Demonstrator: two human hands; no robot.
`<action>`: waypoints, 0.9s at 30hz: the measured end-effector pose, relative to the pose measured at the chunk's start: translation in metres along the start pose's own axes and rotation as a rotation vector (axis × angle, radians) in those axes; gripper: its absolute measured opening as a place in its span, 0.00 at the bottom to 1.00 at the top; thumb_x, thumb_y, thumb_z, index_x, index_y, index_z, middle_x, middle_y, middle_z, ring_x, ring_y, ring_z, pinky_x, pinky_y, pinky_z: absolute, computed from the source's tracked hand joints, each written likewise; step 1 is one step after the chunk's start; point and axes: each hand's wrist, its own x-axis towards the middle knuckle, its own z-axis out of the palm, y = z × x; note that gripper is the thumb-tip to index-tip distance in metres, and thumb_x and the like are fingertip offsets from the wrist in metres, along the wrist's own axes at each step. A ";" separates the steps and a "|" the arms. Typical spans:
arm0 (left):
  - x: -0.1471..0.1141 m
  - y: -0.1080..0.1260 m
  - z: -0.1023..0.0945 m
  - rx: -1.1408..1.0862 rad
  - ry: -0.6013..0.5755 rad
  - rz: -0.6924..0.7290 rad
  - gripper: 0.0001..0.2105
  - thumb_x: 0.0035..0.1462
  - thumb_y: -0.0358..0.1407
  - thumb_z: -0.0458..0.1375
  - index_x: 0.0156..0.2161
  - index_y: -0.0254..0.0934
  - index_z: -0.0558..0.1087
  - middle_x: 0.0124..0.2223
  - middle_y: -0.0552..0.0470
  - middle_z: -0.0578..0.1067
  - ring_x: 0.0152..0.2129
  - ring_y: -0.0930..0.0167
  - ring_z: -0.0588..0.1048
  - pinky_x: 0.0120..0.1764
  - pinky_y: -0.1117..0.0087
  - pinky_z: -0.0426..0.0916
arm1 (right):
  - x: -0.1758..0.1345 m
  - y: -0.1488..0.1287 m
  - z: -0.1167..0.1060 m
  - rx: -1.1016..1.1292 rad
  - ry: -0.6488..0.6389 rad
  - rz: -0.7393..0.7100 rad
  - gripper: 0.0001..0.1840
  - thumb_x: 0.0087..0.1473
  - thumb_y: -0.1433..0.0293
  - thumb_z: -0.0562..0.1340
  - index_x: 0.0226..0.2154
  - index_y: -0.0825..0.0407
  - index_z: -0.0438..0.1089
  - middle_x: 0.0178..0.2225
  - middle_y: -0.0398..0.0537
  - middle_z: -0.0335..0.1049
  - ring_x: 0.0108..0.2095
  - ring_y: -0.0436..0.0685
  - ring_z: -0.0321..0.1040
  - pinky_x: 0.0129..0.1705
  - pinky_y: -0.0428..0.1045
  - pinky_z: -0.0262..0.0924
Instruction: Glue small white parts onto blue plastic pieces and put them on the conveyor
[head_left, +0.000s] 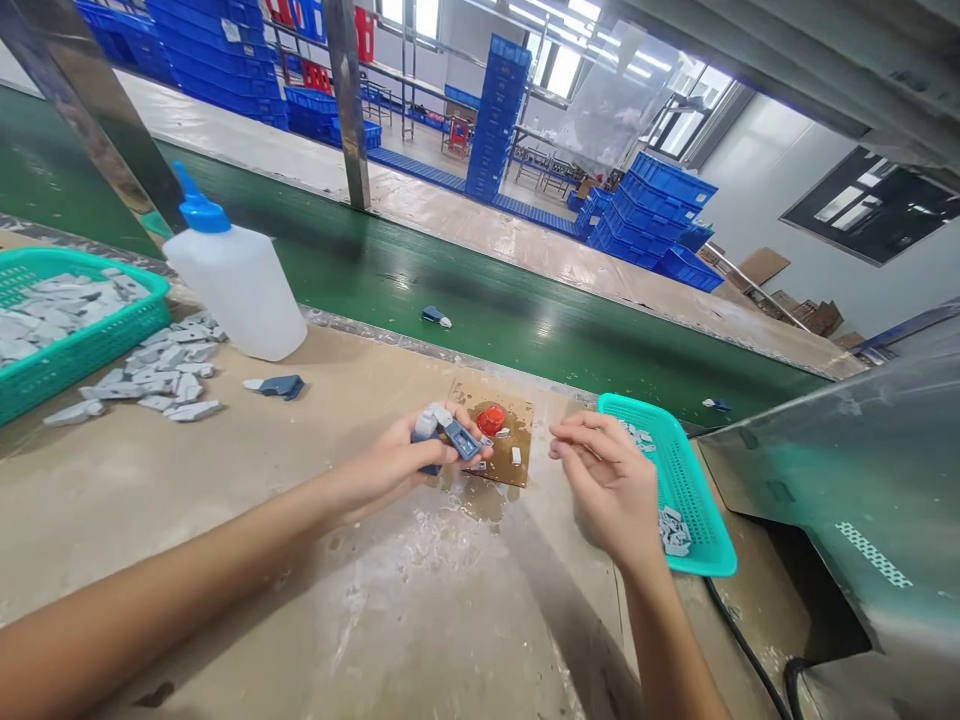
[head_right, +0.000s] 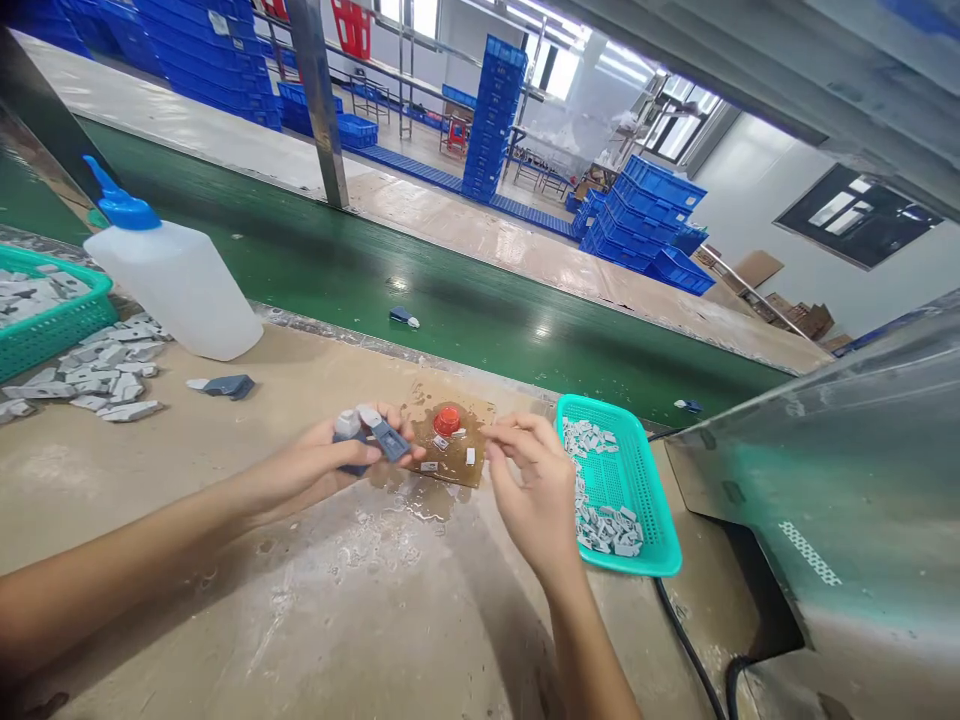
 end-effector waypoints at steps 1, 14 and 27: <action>-0.002 0.002 0.001 0.018 -0.028 -0.005 0.10 0.36 0.27 0.58 0.29 0.37 0.67 0.32 0.54 0.72 0.33 0.69 0.74 0.34 0.72 0.65 | 0.001 -0.001 -0.004 0.018 0.003 -0.009 0.09 0.50 0.73 0.56 0.30 0.50 0.72 0.33 0.47 0.64 0.30 0.50 0.65 0.30 0.47 0.67; 0.000 0.012 0.007 0.238 -0.044 0.020 0.06 0.41 0.33 0.59 0.28 0.37 0.67 0.30 0.53 0.70 0.23 0.74 0.68 0.26 0.72 0.61 | 0.003 -0.023 0.002 0.104 -0.245 -0.055 0.06 0.48 0.75 0.61 0.27 0.50 0.73 0.30 0.44 0.72 0.33 0.52 0.69 0.33 0.48 0.66; 0.012 0.013 0.007 0.233 -0.128 -0.012 0.09 0.44 0.35 0.60 0.27 0.34 0.64 0.23 0.58 0.68 0.20 0.79 0.66 0.26 0.74 0.61 | 0.014 -0.039 0.016 -0.218 -0.336 -0.217 0.12 0.49 0.80 0.57 0.35 0.51 0.69 0.33 0.43 0.72 0.29 0.49 0.67 0.34 0.46 0.64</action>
